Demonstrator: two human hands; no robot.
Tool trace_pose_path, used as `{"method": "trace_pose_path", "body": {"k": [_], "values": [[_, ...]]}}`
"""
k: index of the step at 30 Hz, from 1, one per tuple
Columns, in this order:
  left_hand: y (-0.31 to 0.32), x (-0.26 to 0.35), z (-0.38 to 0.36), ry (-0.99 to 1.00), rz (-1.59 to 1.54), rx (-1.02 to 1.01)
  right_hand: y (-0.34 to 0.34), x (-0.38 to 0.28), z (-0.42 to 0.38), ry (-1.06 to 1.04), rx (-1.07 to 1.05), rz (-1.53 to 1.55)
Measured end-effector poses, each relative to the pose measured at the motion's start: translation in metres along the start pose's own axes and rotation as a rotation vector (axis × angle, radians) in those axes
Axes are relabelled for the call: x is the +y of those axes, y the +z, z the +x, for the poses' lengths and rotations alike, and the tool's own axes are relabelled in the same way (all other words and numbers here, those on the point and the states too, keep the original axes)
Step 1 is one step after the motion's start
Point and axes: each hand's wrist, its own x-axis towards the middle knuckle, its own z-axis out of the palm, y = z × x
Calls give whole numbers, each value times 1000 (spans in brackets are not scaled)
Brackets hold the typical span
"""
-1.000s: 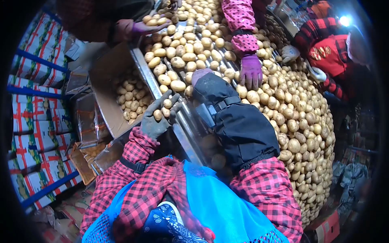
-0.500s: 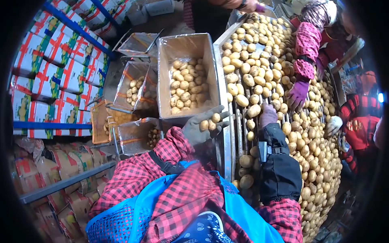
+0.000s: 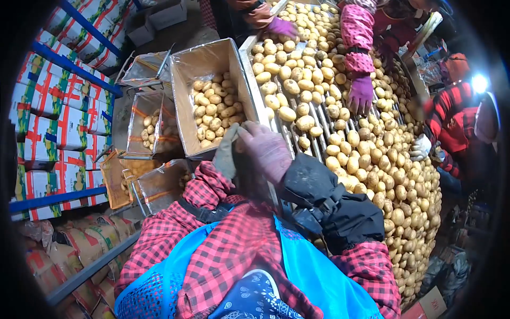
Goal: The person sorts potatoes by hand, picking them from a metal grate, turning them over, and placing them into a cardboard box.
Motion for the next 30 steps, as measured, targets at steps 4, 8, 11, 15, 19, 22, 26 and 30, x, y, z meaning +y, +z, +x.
{"method": "trace_pose_path", "body": {"k": [4,8,11,15,19,22,26,30], "values": [[-11,7,-9,75,-43,182,11,-3,4,-49,43,180],[-40,11,-2,-25,-235,-11,6,-1,6,338,-74,1104],[-61,7,5,0,-373,-146,0,8,8,450,-24,1285],[-69,21,-4,89,-487,-183,-7,30,-10,515,186,1413],[-59,92,-21,306,-522,-44,-36,58,-69,555,250,1396],[-29,190,8,804,-317,79,-41,69,-106,629,303,1364],[-46,309,44,758,-823,-94,-45,82,-146,672,340,1379],[-60,314,27,220,-2481,-657,-54,80,-165,806,449,1381]]}}
